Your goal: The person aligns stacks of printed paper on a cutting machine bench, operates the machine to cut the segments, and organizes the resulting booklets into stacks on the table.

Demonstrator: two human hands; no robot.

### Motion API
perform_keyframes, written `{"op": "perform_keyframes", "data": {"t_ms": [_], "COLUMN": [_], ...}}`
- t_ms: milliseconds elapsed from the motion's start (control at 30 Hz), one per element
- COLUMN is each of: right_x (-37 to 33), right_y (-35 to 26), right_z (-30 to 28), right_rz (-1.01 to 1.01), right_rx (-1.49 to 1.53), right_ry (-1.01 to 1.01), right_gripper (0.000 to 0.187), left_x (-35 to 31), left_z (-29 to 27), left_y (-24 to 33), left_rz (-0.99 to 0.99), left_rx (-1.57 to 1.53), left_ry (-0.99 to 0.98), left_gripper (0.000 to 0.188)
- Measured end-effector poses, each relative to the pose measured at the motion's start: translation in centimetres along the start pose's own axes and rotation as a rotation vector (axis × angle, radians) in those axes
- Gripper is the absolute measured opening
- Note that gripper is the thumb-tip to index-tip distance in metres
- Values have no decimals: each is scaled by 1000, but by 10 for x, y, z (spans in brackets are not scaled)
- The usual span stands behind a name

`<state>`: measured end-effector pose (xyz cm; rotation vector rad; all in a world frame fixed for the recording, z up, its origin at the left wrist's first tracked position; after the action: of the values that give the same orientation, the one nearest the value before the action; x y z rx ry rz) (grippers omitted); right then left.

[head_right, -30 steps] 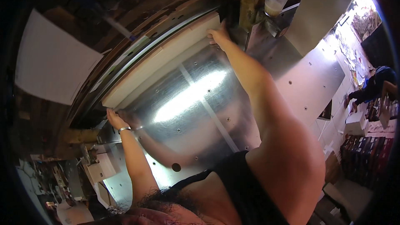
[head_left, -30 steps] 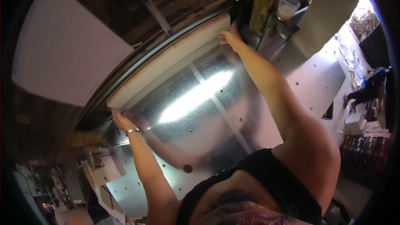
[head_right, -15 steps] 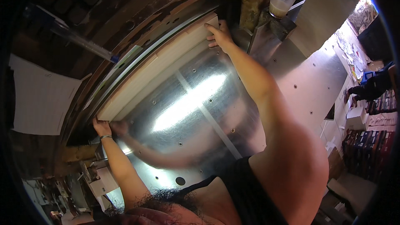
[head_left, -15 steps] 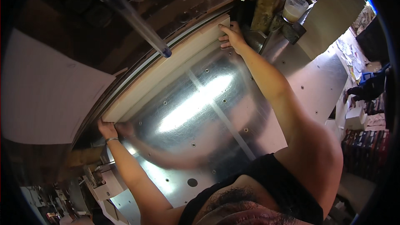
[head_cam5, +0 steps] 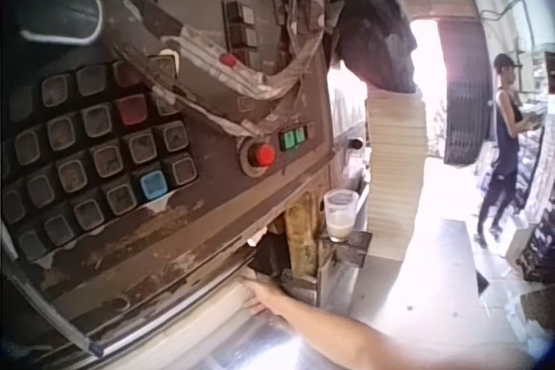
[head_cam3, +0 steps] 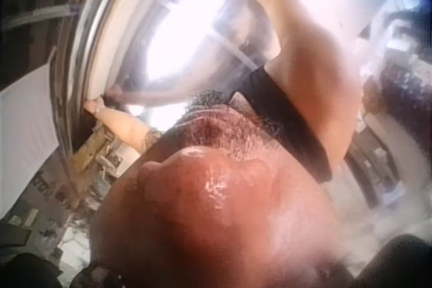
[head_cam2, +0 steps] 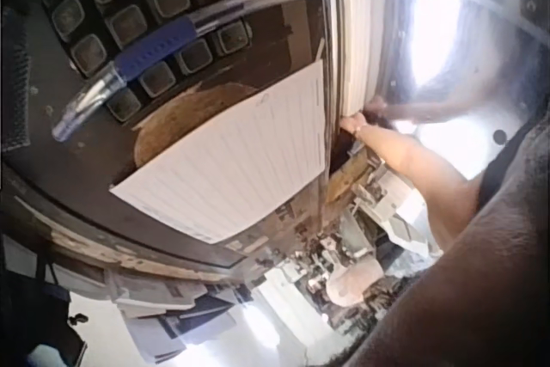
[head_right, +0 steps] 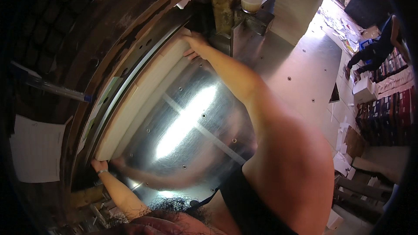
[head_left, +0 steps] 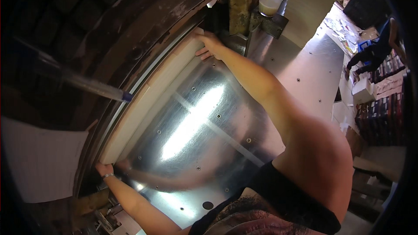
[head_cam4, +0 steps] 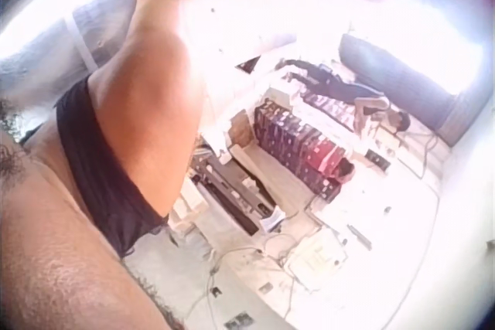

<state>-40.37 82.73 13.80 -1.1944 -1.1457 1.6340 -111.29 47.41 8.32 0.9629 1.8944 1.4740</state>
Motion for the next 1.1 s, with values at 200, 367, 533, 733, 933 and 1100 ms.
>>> {"op": "perform_keyframes", "data": {"t_ms": [200, 367, 533, 733, 933, 1100], "right_x": [6, 3, 16, 11, 22, 33], "right_y": [-8, -3, 7, 0, 4, 12], "right_z": [5, 17, -6, -5, -2, 2], "right_rz": [-36, 88, 34, 32, 78, 29], "right_rx": [48, -6, 63, 62, 5, 72], "right_ry": [-15, -29, 1, -41, -81, -240], "right_gripper": [65, 67, 55, 58, 59, 63], "left_x": [-34, -102, -118, -99, -121, -186], "left_z": [17, 16, 53, 63, 64, 67], "left_y": [26, 39, 50, 63, 65, 59], "left_rz": [24, -60, -164, -144, -164, -133], "left_rx": [-572, -532, -626, -642, -635, -581], "left_ry": [-107, 1, 46, 26, 65, 199], "left_gripper": [36, 35, 42, 40, 40, 34]}}
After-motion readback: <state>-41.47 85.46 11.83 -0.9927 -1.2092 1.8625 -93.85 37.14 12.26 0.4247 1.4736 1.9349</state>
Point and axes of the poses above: each hand's wrist, its own x-axis towards the middle knuckle, its own z-axis out of the palm, y = z × x, the point moved 8 cm from there along x, towards the middle knuckle, and after that the axes turned 5 degrees about -y, right-handed, at the moved point
